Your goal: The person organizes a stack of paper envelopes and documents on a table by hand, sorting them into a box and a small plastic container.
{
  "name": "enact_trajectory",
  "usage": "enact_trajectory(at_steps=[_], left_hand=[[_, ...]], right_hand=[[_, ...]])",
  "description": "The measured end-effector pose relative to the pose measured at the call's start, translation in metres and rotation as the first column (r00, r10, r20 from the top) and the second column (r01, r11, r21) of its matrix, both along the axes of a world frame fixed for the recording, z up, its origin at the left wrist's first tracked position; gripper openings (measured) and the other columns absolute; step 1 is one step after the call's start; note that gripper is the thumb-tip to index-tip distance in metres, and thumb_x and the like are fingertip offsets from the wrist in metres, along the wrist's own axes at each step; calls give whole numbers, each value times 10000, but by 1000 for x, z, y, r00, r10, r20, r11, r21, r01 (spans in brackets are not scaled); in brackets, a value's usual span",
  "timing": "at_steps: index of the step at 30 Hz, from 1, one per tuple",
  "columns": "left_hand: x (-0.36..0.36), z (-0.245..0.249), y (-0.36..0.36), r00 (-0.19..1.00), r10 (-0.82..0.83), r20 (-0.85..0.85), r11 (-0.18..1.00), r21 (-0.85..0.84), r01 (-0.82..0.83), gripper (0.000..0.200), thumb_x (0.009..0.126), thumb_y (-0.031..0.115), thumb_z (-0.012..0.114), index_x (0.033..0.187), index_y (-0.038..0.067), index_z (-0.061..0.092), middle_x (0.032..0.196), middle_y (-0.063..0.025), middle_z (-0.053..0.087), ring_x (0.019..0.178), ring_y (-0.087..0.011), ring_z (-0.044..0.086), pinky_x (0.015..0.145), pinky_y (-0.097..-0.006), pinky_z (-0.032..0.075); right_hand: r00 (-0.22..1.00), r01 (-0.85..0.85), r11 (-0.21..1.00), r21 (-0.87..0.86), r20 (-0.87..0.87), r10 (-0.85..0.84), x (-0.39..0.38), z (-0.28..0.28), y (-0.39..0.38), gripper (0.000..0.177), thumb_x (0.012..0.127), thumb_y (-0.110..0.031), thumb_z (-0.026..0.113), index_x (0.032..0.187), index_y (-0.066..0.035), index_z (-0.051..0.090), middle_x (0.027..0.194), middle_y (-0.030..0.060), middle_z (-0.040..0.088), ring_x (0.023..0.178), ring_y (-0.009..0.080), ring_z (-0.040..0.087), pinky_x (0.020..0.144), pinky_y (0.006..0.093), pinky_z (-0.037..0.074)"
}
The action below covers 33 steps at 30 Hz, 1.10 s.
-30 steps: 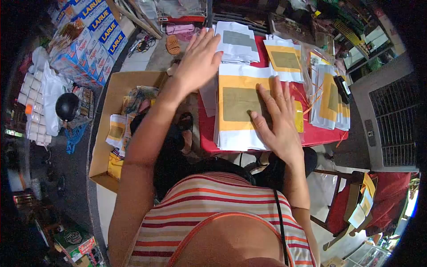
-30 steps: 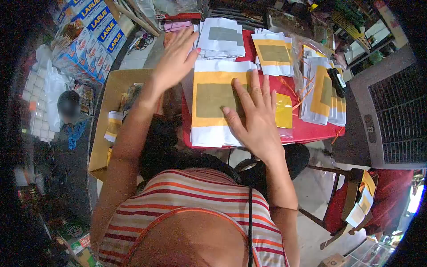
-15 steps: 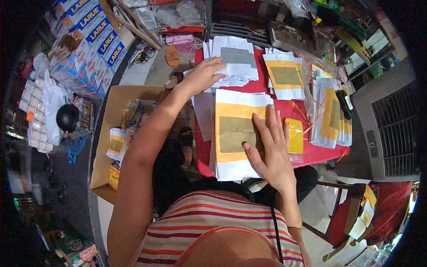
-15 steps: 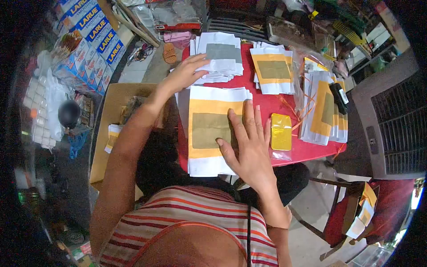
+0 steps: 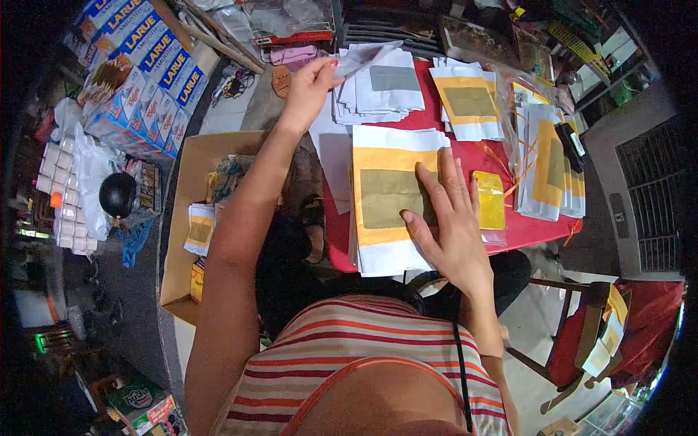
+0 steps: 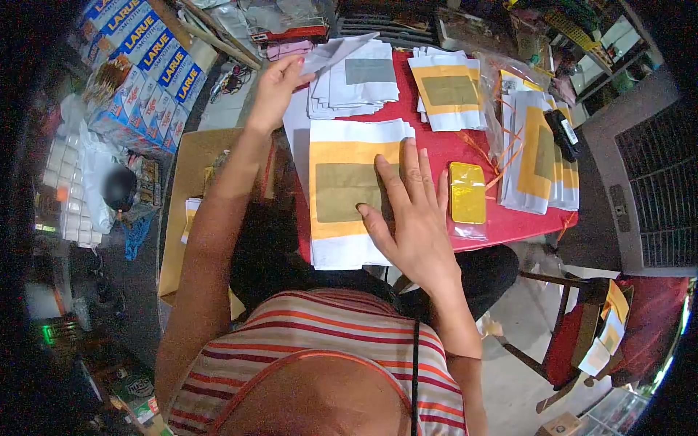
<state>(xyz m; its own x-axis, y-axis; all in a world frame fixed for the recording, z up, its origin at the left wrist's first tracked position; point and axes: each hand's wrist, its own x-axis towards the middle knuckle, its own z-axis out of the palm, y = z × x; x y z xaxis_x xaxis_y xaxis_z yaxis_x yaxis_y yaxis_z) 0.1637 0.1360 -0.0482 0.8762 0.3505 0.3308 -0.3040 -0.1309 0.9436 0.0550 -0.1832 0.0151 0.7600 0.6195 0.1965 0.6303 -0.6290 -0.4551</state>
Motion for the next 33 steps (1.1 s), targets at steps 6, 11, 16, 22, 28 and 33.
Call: enact_trajectory(at_steps=[6,11,16,22,28,33], left_hand=[[-39,47,-11,995,-12,98,993,-115,23,313,1022,186,523,1213,-55,579,1103,-95,637,1004,-234,674,863,-280,519],[-145,115,-69,981,176,86,784,590,-192,261,970,112,580,1166,-58,606,1063,-102,677,947,-218,685,849,-300,527],[-207,99,-120,921,-215,324,547,821,-161,284,798,-3,712,1077,-10,658,1136,-142,662,1069,-298,635,917,-351,521],[-222,76,-136,945,-222,240,520,849,-94,280,734,-37,725,1011,-29,690,1133,-156,661,1093,-297,625,891,-372,539],[-225,72,-140,949,-230,215,512,856,-70,292,733,0,736,1021,-23,692,1156,-148,660,1094,-283,622,855,-372,498],[-232,80,-133,963,-254,88,511,858,56,403,805,211,722,1141,-3,661,1248,-154,626,1123,-269,611,877,-390,401]], right_hand=[[1000,-11,1000,15,23,10,2,-1,-1,644,916,-378,599,1458,-79,420,1586,242,183,1464,435,174,1160,575,134],[1000,-29,997,69,-1,29,4,-2,-3,677,912,-383,606,1472,-73,386,1577,261,189,1463,442,170,1164,564,135],[985,-32,909,417,-139,99,5,-12,-3,911,838,-300,710,1514,10,184,1565,272,211,1468,406,186,1177,493,171],[977,5,823,569,-179,118,10,-13,-12,823,848,-22,627,1526,15,162,1580,209,228,1472,303,226,1195,398,186],[916,88,993,74,387,-110,118,-33,-43,755,820,23,579,1506,-79,282,1558,206,279,1453,368,252,1170,505,229],[872,84,959,-271,486,61,172,-68,-41,767,804,-74,673,1491,-108,335,1566,198,272,1455,358,247,1151,540,246]])
